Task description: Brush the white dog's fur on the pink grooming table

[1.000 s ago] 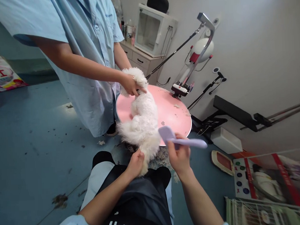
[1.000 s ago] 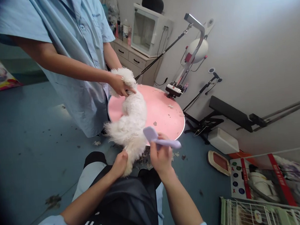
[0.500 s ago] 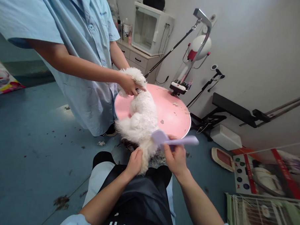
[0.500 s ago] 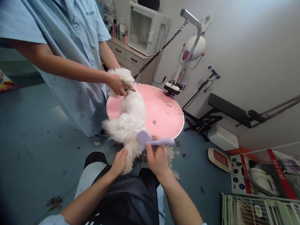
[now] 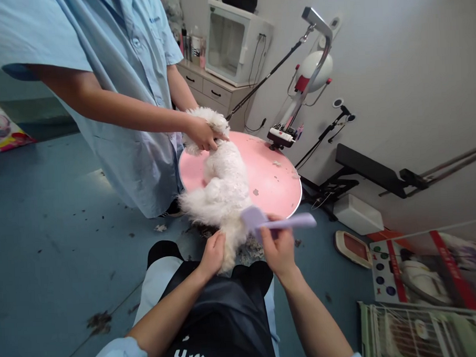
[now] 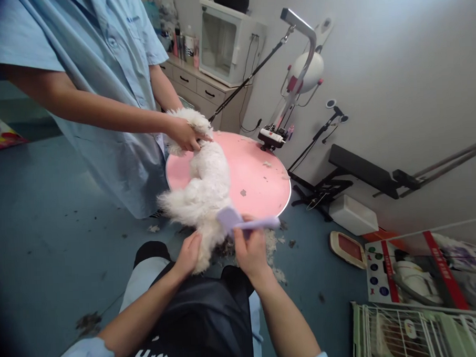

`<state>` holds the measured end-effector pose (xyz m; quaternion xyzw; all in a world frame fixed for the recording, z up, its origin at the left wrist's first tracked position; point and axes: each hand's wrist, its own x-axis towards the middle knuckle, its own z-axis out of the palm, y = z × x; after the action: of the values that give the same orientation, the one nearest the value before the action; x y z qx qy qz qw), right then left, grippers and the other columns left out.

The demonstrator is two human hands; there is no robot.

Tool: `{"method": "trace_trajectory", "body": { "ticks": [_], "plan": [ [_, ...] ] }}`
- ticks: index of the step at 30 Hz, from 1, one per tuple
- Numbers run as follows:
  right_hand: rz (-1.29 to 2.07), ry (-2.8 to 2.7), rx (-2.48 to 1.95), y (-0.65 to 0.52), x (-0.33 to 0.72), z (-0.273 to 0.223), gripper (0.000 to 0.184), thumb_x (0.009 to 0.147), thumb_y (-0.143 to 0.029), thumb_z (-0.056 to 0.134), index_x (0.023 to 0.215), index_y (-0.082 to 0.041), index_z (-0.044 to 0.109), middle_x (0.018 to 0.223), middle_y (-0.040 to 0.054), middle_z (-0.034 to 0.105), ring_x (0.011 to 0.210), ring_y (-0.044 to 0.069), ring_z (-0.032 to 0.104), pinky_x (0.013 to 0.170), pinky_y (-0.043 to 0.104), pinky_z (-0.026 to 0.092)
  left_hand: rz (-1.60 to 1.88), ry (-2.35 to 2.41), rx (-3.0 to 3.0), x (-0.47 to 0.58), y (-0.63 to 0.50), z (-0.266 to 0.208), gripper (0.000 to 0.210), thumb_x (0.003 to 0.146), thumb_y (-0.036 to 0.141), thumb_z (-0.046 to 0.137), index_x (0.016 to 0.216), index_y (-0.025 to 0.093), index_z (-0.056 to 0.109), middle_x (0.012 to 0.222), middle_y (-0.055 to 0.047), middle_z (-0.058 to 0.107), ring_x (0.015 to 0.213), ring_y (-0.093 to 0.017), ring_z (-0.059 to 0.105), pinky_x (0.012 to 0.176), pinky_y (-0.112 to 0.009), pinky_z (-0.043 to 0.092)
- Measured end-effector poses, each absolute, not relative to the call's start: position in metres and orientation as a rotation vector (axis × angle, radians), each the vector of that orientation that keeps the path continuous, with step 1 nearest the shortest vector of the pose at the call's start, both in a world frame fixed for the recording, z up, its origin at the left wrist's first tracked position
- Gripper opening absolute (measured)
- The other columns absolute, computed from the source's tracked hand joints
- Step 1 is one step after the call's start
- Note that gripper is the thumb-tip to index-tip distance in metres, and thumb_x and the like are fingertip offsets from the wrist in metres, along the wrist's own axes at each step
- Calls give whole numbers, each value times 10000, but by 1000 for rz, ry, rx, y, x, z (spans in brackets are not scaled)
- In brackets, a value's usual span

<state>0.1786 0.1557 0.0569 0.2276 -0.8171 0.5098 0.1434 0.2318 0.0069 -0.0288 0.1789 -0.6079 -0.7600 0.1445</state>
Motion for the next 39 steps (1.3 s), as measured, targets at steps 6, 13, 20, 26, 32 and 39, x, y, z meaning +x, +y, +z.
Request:
{"method": "trace_trajectory", "body": {
  "ticks": [6,13,20,26,32,39],
  "plan": [
    [1637,-2532,789,154,175,58,235,841,-300,596,1052,-214,540,974,61,636,845,199,617,754,357,517,-2281,-1706,546,230,2,-28,355,770,473,504,613,161,565,605,-12,542,613,-148,464,605,-258,391],
    [1536,-2481,851,149,175,62,236,853,-275,571,1079,-225,525,994,67,620,868,207,622,779,388,525,-2384,-1669,531,226,-2,-35,374,747,501,535,636,151,607,602,-15,551,600,-144,462,595,-260,395],
    [1589,-2318,856,147,183,61,242,853,-227,571,1082,-234,496,1155,102,588,1001,227,614,844,427,517,-2484,-1583,507,228,-5,-31,346,726,488,572,671,151,625,630,-19,584,612,-140,472,596,-250,396],
    [1552,-2207,801,146,186,56,255,837,-236,597,1070,-237,493,1195,110,576,1096,253,576,918,485,478,-2540,-1581,467,229,-5,-18,335,708,477,587,665,148,631,587,-11,554,554,-131,444,536,-251,363],
    [1523,-2094,664,150,180,63,244,827,-228,609,1041,-228,492,1203,107,562,1116,235,555,945,454,458,-2547,-1541,414,228,-10,-18,276,690,412,612,667,141,655,642,-30,601,623,-153,502,573,-255,400],
    [1549,-2292,839,141,186,57,264,834,-220,592,1084,-219,508,1170,120,582,1039,252,600,898,478,487,-2776,-1389,444,225,-5,-28,343,711,475,626,598,167,527,448,47,430,405,-83,365,411,-221,284]
  ]
}}
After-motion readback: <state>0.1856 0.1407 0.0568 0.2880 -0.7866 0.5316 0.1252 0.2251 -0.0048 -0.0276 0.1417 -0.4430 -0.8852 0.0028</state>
